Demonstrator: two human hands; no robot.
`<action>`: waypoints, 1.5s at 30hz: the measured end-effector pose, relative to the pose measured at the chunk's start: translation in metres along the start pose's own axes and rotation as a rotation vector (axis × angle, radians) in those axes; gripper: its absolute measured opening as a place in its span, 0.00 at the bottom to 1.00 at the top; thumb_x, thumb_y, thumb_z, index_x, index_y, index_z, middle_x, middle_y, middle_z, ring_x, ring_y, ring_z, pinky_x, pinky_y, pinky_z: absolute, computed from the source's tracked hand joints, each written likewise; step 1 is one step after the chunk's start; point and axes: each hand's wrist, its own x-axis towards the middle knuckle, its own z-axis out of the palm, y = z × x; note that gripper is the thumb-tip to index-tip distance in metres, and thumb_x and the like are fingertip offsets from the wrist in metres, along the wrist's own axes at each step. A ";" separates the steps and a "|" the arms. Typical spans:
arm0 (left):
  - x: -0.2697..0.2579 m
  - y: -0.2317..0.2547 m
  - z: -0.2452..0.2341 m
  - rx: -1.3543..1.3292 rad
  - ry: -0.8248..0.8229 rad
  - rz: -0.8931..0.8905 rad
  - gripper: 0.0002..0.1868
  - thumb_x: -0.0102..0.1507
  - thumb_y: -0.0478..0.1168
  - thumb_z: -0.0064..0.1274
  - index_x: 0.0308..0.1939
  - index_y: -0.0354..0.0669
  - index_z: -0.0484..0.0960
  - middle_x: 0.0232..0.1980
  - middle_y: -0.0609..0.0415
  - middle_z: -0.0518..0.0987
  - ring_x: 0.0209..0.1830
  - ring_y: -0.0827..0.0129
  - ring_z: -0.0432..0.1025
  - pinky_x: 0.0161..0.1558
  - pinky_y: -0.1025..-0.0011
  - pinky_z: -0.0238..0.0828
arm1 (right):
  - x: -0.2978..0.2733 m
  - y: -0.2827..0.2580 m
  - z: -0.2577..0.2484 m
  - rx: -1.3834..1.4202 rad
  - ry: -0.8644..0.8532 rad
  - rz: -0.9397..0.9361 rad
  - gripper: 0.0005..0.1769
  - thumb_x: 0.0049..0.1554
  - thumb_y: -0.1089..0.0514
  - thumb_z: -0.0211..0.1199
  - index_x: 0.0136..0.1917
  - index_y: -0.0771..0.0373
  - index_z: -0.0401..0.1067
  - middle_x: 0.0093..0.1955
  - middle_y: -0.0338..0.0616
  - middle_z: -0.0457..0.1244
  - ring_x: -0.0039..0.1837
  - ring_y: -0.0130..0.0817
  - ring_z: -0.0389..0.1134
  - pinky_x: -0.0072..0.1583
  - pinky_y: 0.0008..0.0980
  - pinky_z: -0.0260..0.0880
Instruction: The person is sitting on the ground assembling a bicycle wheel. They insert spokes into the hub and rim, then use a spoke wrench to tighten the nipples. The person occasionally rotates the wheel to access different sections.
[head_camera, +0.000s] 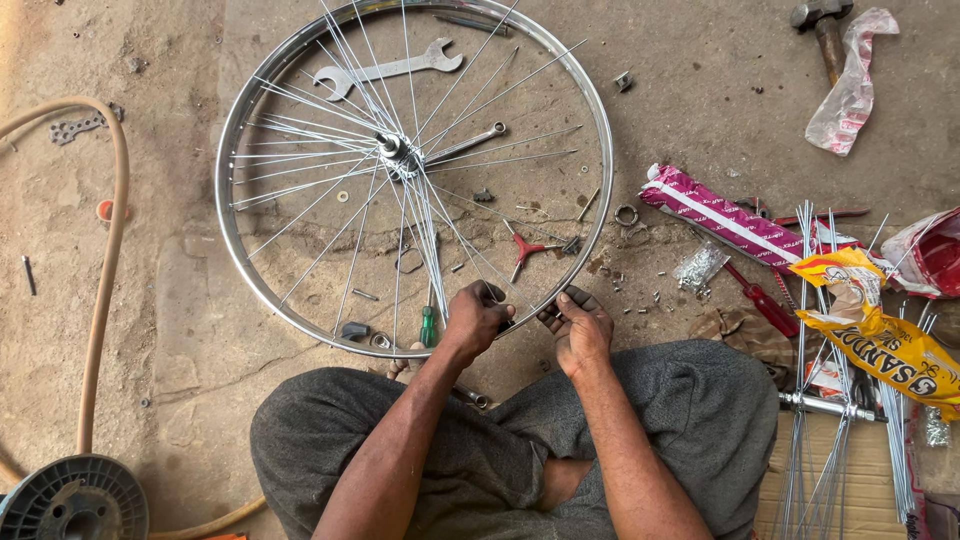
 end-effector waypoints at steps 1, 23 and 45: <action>0.001 0.000 0.002 -0.025 -0.006 0.010 0.15 0.62 0.39 0.61 0.48 0.35 0.78 0.37 0.51 0.80 0.33 0.70 0.75 0.35 0.69 0.78 | 0.000 0.000 0.000 0.002 -0.007 -0.003 0.04 0.60 0.66 0.63 0.50 0.66 0.73 0.44 0.47 0.68 0.45 0.37 0.71 0.50 0.41 0.79; 0.017 -0.002 0.013 0.163 0.040 0.061 0.14 0.63 0.42 0.62 0.42 0.35 0.75 0.36 0.46 0.79 0.34 0.64 0.74 0.36 0.62 0.72 | 0.010 0.010 -0.006 0.024 -0.007 0.004 0.06 0.60 0.66 0.63 0.52 0.66 0.72 0.45 0.47 0.68 0.46 0.39 0.71 0.50 0.41 0.78; 0.016 -0.001 0.010 -0.057 -0.067 0.066 0.14 0.65 0.40 0.57 0.41 0.34 0.70 0.32 0.45 0.76 0.24 0.66 0.75 0.21 0.68 0.76 | 0.004 0.005 -0.004 0.044 -0.057 -0.040 0.05 0.60 0.66 0.64 0.51 0.66 0.72 0.44 0.47 0.68 0.47 0.38 0.72 0.51 0.42 0.79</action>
